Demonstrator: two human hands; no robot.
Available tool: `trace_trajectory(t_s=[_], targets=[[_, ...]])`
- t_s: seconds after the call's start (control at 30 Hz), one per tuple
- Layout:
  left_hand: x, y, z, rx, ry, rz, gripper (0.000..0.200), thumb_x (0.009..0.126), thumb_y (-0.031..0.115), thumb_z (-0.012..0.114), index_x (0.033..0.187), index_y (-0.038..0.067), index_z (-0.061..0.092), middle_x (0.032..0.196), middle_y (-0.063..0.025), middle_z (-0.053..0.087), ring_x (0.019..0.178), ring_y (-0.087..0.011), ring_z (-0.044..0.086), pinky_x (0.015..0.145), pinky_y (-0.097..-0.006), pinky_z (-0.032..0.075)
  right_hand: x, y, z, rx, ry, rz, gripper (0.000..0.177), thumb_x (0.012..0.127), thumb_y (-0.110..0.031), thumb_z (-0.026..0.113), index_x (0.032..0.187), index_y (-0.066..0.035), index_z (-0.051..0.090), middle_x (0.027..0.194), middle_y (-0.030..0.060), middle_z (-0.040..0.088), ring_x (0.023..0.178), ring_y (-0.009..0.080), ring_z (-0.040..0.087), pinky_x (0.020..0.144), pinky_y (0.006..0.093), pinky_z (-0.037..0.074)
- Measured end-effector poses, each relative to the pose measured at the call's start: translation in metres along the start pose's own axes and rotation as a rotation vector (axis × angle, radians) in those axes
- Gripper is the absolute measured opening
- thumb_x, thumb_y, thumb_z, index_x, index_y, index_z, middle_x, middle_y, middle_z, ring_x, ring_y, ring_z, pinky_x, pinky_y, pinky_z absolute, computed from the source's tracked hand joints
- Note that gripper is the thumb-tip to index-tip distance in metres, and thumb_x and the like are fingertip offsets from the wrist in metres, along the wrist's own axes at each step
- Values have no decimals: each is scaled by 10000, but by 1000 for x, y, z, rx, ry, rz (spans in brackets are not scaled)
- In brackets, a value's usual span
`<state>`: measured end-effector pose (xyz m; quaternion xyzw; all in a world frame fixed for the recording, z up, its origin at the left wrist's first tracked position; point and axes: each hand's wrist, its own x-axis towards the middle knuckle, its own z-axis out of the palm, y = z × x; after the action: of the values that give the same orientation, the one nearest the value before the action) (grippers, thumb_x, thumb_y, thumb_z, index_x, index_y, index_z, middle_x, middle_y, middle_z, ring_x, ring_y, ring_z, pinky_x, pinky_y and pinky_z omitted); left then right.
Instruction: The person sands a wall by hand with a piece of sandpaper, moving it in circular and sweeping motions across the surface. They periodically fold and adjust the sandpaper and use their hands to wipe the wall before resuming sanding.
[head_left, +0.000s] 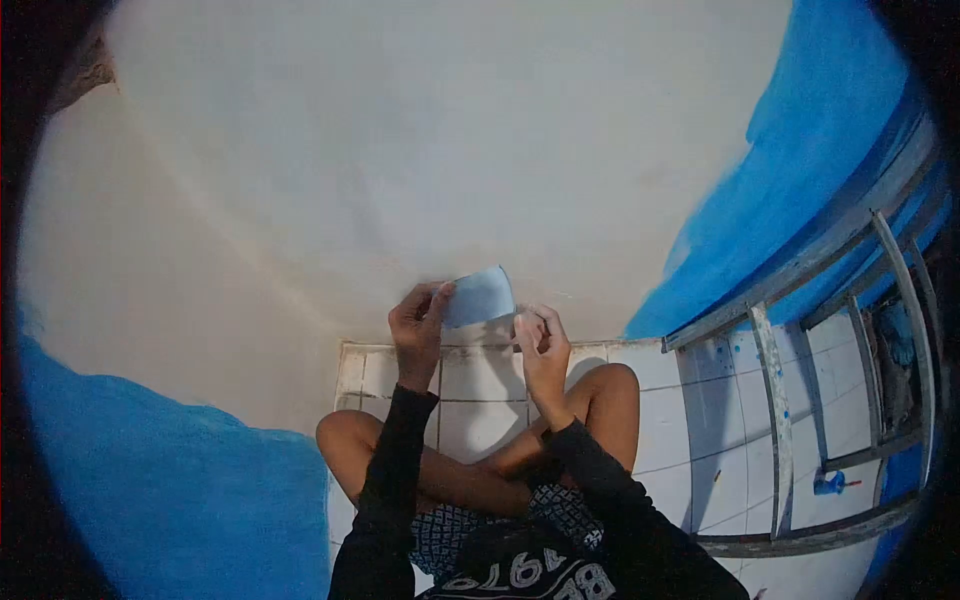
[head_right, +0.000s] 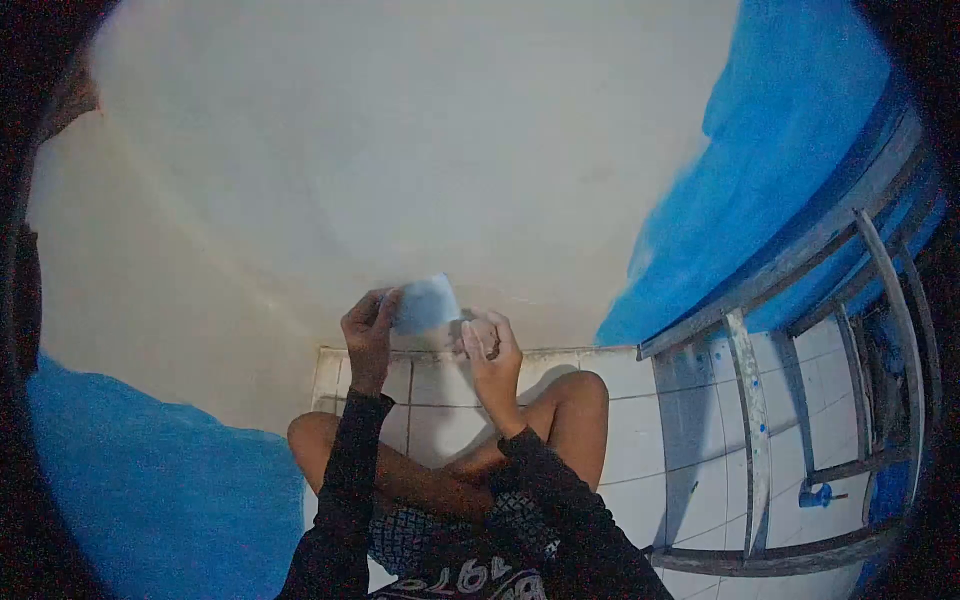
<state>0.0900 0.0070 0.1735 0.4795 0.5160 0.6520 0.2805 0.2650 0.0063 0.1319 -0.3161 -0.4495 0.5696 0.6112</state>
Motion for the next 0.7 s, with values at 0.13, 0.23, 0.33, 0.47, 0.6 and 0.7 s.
trace_trajectory(t_s=[0.13, 0.23, 0.33, 0.47, 0.6, 0.7], targets=[[-6, 12, 4, 66, -66, 99, 125, 891, 110, 724, 931, -8, 718, 827, -67, 701, 790, -120, 638, 703, -262, 509, 6, -22, 2, -381, 71, -288, 427, 889, -148, 730, 1243, -12, 533, 1027, 99, 682, 891, 148, 664, 716, 279, 555], [-9, 17, -1, 263, -139, 307, 109, 876, 96, 727, 923, -3, 721, 883, -100, 715, 835, -163, 671, 744, -286, 530, 13, -36, 4, -394, -12, -248, 368, 846, -123, 762, 1156, -19, 593, 1014, 100, 687, 938, 173, 661, 731, 309, 545], [-10, 11, -2, 333, -123, 319, 99, 856, 91, 738, 914, 14, 715, 924, -118, 717, 835, -210, 683, 754, -321, 540, 18, -40, -3, -746, -65, -564, 286, 803, -75, 764, 1058, -29, 643, 987, 112, 686, 921, 231, 668, 732, 338, 540], [-10, 9, 0, 301, -106, 513, 148, 805, 95, 772, 908, 30, 690, 944, -108, 713, 842, -244, 681, 770, -344, 535, 21, -43, 1, -762, -129, -1126, 308, 698, -11, 743, 995, -56, 669, 989, 82, 688, 900, 293, 671, 753, 387, 540], [-7, 9, -4, 341, -27, 706, 243, 730, 76, 812, 899, 49, 639, 901, -100, 680, 897, -263, 656, 806, -353, 526, 8, -30, -2, -741, -140, -1045, 342, 642, -9, 734, 973, -80, 687, 1005, 61, 690, 927, 284, 669, 781, 421, 535], [-10, 11, -6, 417, 90, 841, 237, 711, 48, 801, 877, 63, 633, 883, -87, 673, 891, -276, 650, 792, -369, 528, 4, -37, -4, -814, -202, -1210, 266, 706, -32, 748, 964, -70, 697, 1001, 64, 691, 943, 271, 666, 806, 415, 532]])
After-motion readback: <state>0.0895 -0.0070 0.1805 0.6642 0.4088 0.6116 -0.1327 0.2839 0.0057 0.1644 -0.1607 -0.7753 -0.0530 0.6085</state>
